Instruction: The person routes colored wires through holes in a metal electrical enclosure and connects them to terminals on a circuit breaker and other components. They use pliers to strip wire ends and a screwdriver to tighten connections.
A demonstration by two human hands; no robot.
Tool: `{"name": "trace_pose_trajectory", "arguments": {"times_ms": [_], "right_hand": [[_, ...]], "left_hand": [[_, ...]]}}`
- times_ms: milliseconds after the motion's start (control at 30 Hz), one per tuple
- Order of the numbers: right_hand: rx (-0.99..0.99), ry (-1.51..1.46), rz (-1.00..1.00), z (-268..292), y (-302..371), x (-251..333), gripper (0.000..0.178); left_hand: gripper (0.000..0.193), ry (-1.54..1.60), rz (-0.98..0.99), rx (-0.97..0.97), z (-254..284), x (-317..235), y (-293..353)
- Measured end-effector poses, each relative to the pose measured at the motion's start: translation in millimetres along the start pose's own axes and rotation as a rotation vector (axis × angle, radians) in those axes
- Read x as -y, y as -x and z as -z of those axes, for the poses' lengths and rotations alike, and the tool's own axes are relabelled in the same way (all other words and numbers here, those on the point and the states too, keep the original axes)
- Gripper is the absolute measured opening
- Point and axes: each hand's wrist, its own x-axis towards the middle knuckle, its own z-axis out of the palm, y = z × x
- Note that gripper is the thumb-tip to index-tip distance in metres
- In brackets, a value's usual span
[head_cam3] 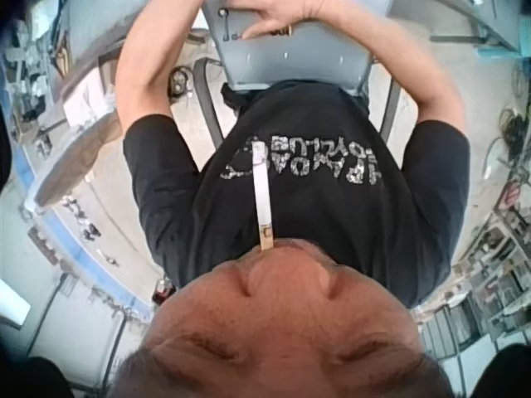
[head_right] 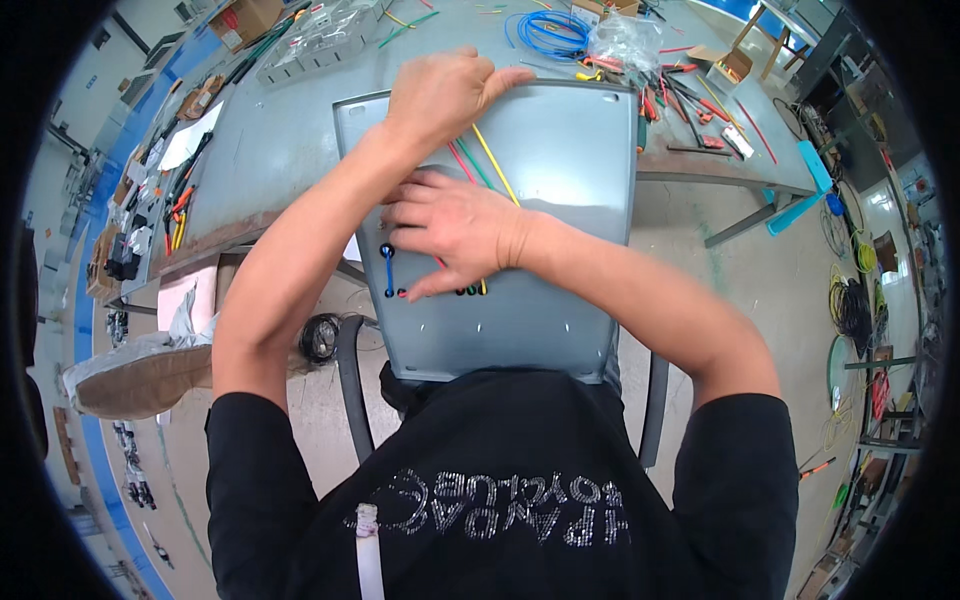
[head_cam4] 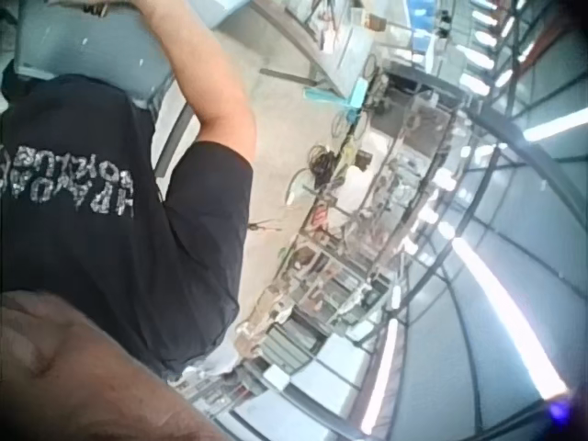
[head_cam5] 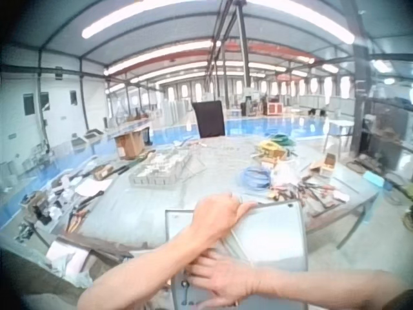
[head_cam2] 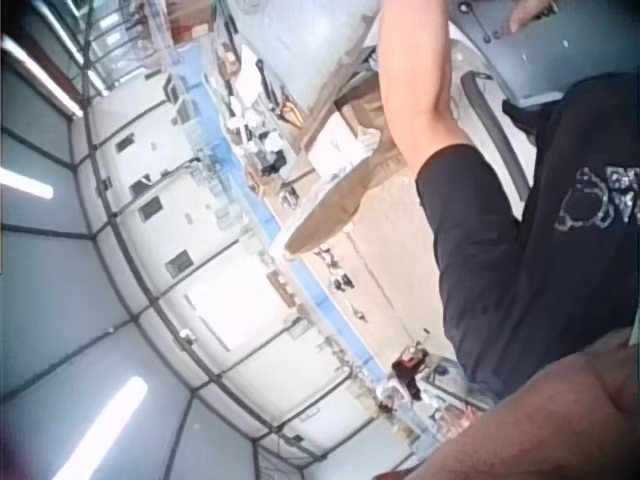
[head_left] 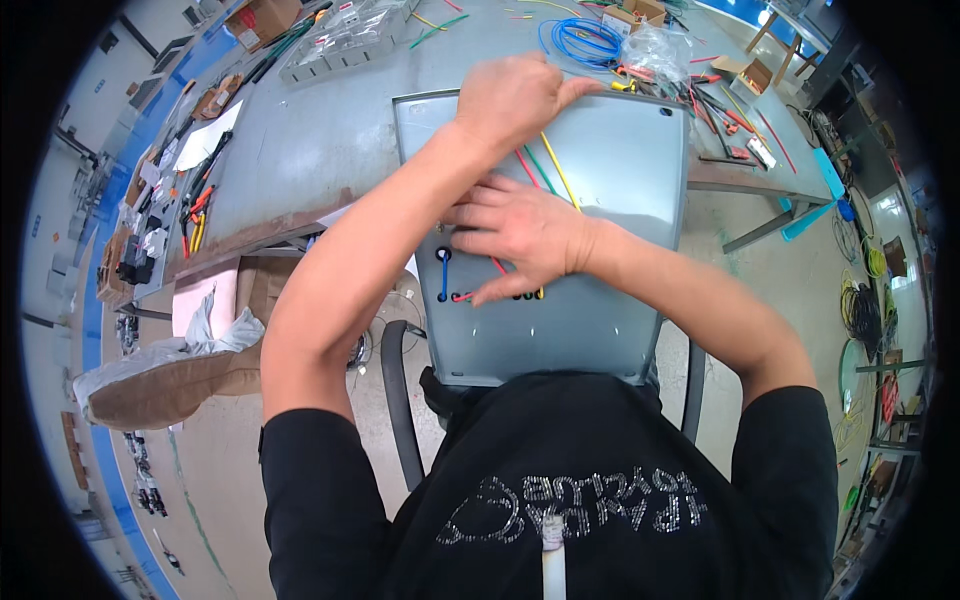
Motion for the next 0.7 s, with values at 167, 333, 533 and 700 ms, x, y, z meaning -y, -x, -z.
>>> {"name": "trace_pose_trajectory", "arguments": {"times_ms": [167, 333, 533, 700], "right_hand": [[-0.329, -0.32, -0.27, 30, 8, 19, 0.051], [-0.875, -0.069, -0.772, 113, 123, 63, 0.033], [-0.605, -0.869, -1.357, 27, 218, 99, 0.052], [-0.79, -1.291, -1.369, 22, 175, 104, 0.047]], "left_hand": [[0.062, 0.012, 0.022, -0.063, 3, 15, -1], [0.062, 0.017, 0.001, -0.106, 23, 17, 9], [0.06, 0.024, 0.055, -0.108, 27, 17, 7], [0.058, -0.009, 0.085, -0.112, 40, 16, 8]]}}
